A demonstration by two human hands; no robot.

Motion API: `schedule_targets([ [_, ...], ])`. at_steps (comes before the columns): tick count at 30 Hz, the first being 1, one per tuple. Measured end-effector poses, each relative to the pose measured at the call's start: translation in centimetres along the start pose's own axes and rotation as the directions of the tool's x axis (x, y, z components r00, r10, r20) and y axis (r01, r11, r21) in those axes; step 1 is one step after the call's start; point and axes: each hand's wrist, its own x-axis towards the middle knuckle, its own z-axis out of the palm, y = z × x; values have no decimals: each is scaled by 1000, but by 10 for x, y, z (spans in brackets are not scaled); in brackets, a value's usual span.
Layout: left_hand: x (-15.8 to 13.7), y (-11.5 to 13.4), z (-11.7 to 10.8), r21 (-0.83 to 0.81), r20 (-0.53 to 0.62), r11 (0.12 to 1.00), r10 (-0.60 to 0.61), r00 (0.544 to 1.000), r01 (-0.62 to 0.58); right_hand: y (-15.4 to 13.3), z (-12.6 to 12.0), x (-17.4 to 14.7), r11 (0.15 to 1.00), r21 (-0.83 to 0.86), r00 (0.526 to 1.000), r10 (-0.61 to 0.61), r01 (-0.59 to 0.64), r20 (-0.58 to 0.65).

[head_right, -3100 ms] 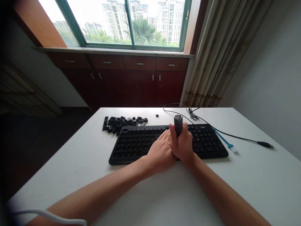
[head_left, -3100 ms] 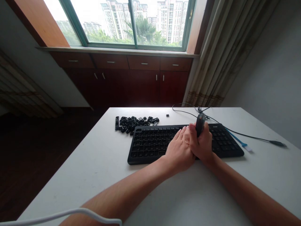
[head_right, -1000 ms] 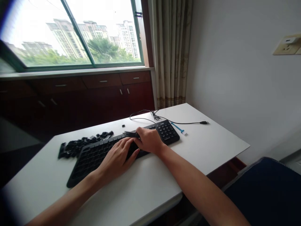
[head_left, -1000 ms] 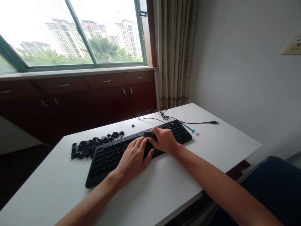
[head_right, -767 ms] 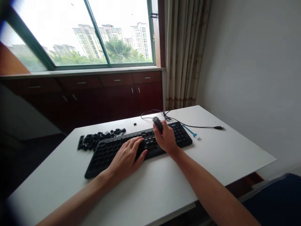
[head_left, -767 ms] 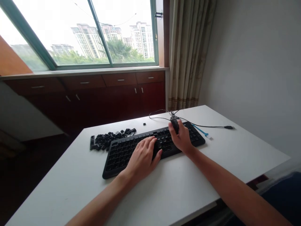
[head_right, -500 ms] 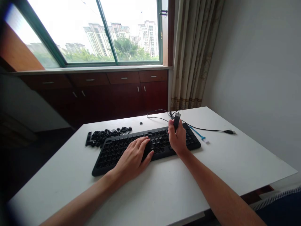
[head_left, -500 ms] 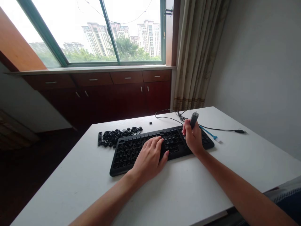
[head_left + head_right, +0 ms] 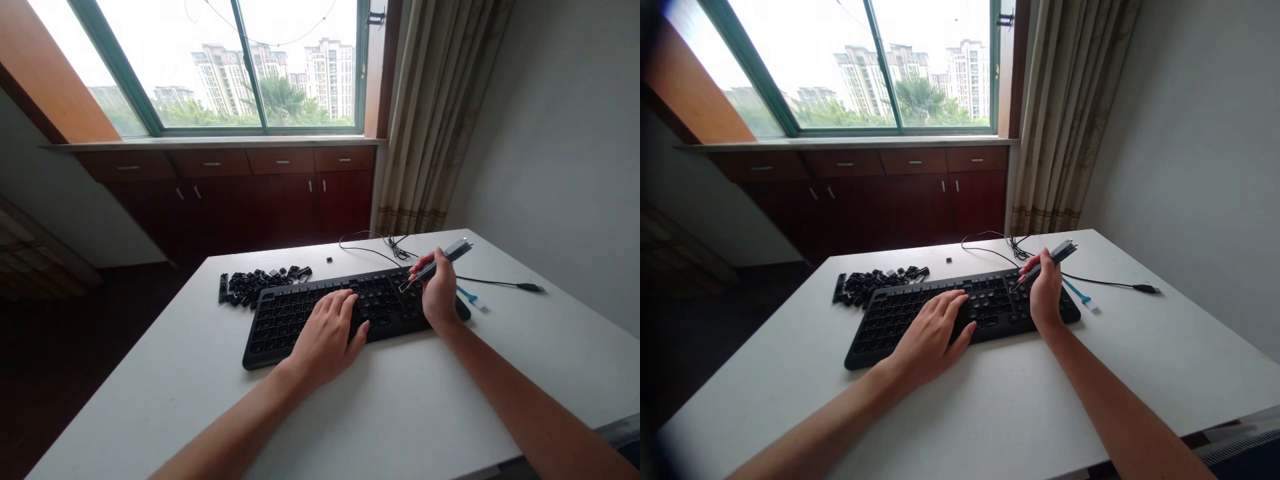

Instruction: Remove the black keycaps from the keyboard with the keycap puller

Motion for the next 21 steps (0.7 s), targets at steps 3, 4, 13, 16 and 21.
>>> schedule_targets([
  [3, -1, 1, 1, -4, 0, 1000, -3, 1000, 3, 5, -3, 4, 999, -29, 1000, 21, -21, -3],
  [4, -1, 1, 1, -6, 4, 1000, -4, 1000, 4, 7, -4, 6, 998, -54, 1000, 15, -15, 7],
  [13, 30, -35, -24, 55, 258, 993, 91, 962, -109, 5, -15, 19, 994, -112, 1000, -2, 5, 27],
  [16, 39, -48, -35, 14, 334, 991, 121, 935, -133, 4, -13, 16, 995, -65, 997, 72, -71, 26],
  [21, 41, -54, -36, -4, 352, 993, 112, 929, -118, 6, -6, 6, 993, -103, 993, 61, -51, 96],
])
